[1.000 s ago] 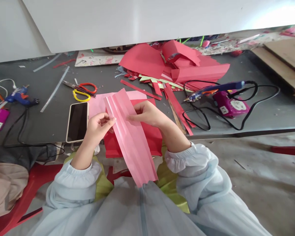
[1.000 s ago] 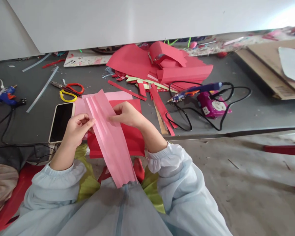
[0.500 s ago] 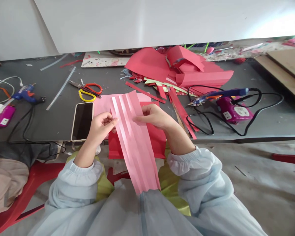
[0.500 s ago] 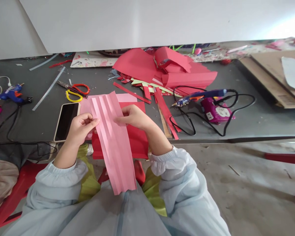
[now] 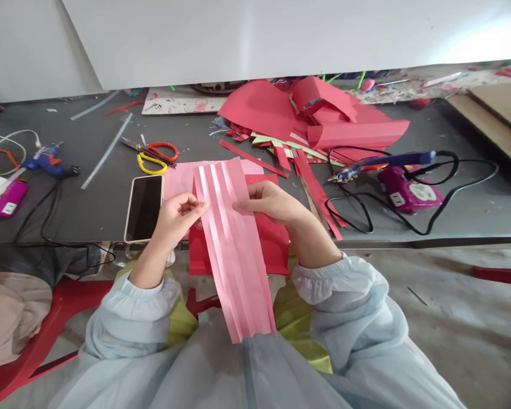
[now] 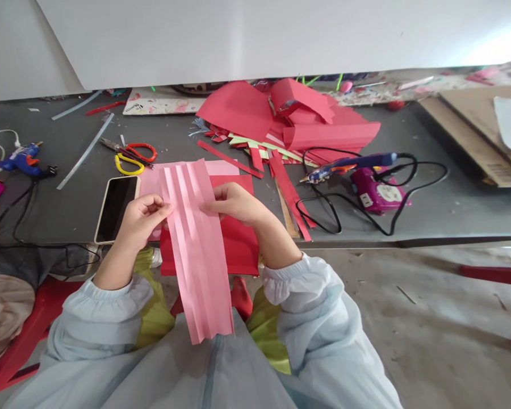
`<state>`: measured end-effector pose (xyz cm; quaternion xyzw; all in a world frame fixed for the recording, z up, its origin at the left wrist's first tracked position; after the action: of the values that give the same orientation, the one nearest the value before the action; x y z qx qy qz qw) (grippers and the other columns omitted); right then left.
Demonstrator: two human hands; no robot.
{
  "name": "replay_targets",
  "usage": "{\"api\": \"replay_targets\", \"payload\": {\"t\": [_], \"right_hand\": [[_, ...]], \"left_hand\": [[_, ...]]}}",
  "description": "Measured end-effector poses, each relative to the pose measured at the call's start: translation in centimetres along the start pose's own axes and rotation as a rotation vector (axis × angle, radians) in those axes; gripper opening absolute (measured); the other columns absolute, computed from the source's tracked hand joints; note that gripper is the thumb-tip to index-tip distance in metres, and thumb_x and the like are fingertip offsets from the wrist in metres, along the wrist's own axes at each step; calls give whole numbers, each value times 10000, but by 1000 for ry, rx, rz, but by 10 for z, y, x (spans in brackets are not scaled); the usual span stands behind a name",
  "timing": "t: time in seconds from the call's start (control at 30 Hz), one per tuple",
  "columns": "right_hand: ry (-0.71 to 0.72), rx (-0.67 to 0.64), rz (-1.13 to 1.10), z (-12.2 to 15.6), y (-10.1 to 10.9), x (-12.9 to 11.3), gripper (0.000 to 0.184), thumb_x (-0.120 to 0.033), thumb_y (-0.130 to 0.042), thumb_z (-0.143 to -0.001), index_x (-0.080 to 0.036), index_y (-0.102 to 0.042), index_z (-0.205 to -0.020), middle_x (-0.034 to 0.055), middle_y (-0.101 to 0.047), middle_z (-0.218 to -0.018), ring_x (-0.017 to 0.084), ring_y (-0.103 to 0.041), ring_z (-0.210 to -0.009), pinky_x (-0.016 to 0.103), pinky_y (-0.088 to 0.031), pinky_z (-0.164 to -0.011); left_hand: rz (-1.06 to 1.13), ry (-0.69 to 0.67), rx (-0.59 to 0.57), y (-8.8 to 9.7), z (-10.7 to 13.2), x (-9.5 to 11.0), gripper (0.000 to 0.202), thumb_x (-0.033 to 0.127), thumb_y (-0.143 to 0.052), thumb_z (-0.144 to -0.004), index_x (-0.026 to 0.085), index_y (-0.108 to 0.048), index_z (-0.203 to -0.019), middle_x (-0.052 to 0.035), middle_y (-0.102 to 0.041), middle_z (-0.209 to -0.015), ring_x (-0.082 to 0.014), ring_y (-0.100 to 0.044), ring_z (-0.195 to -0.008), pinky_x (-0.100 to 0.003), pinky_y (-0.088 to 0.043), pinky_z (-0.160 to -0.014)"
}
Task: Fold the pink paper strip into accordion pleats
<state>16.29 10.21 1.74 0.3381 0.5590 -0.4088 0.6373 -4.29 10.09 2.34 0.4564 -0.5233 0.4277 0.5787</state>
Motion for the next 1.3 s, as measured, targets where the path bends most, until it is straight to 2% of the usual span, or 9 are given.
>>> {"api": "replay_targets", "payload": {"t": [0.37, 0.73, 1.0, 1.3], "right_hand": [[-23, 16, -26, 2, -1, -2, 378, -421, -790, -687, -164, -538, -569, -64, -401, -566, 56, -350, -546, 228, -305, -510], [-16, -6, 5, 1, -2, -2, 382, -403, -765, -715, -173, -508, -551, -64, -385, -557, 58, -340, -542, 231, -299, -511], [-25, -122, 58, 5, -8, -7, 423, -413, -737, -759, -177, -468, -533, -71, -340, -558, 52, -296, -542, 238, -259, -510], [7, -42, 64, 6, -6, -8, 552, -561, -663, -805, -211, -349, -516, -77, -256, -557, 54, -243, -530, 243, -224, -484]], "left_hand": [[-23, -1, -10, -1, 0, 1, 325, 389, -816, -682, 180, -568, -650, 41, -566, -563, -74, -544, -454, -173, -449, -431], [-23, -10, -36, 0, -2, -2, 295, 385, -793, -715, 186, -577, -690, 40, -576, -578, -80, -563, -464, -186, -480, -464], [48, -19, 19, 4, -5, -2, 368, 455, -810, -693, 198, -550, -731, 55, -541, -603, -77, -530, -453, -198, -484, -441], [22, -105, 117, 9, -6, 0, 363, 507, -791, -716, 211, -580, -722, 45, -535, -575, -79, -520, -481, -184, -464, -438]]}}
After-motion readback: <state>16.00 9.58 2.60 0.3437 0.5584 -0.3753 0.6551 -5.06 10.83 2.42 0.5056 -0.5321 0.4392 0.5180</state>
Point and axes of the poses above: each hand's wrist, its own z-axis away from the middle knuckle, its own y-axis out of the back of the hand, x = y × z, the point moved 4 cm from there along -z, towards the middle knuckle
